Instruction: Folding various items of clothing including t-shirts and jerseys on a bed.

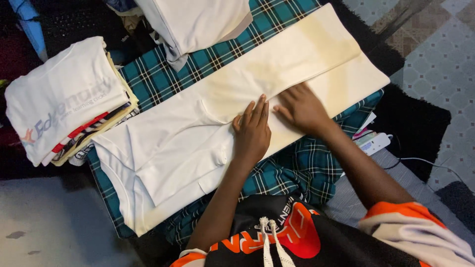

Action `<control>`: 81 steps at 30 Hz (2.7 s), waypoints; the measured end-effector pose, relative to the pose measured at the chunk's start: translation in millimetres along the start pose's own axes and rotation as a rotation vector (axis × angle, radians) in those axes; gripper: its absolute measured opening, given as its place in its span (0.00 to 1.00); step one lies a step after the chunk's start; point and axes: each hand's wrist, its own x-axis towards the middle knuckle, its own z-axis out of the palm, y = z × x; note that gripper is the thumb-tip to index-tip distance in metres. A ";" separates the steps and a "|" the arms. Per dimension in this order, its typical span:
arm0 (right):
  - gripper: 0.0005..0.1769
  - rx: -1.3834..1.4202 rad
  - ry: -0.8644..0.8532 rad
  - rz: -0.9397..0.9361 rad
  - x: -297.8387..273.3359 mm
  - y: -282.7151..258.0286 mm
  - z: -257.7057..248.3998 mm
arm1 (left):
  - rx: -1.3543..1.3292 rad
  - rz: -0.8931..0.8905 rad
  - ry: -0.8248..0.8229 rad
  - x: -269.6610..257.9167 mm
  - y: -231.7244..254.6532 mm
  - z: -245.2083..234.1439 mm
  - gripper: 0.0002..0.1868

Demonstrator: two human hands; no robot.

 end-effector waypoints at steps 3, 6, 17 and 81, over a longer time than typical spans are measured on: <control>0.36 -0.122 -0.009 0.014 29.5 32.0 -6.8 | -0.001 0.002 -0.026 1.8 -2.0 2.1 0.32; 0.37 0.174 -0.368 0.564 57.4 47.4 -32.1 | -0.018 -0.004 -0.040 1.7 -1.1 1.5 0.32; 0.27 0.641 0.357 0.606 52.7 196.4 40.1 | -0.018 0.017 -0.039 8.4 -1.3 1.1 0.33; 0.43 -0.118 -0.177 0.862 10.5 193.6 -28.4 | -0.009 0.060 0.066 5.1 -2.1 2.0 0.34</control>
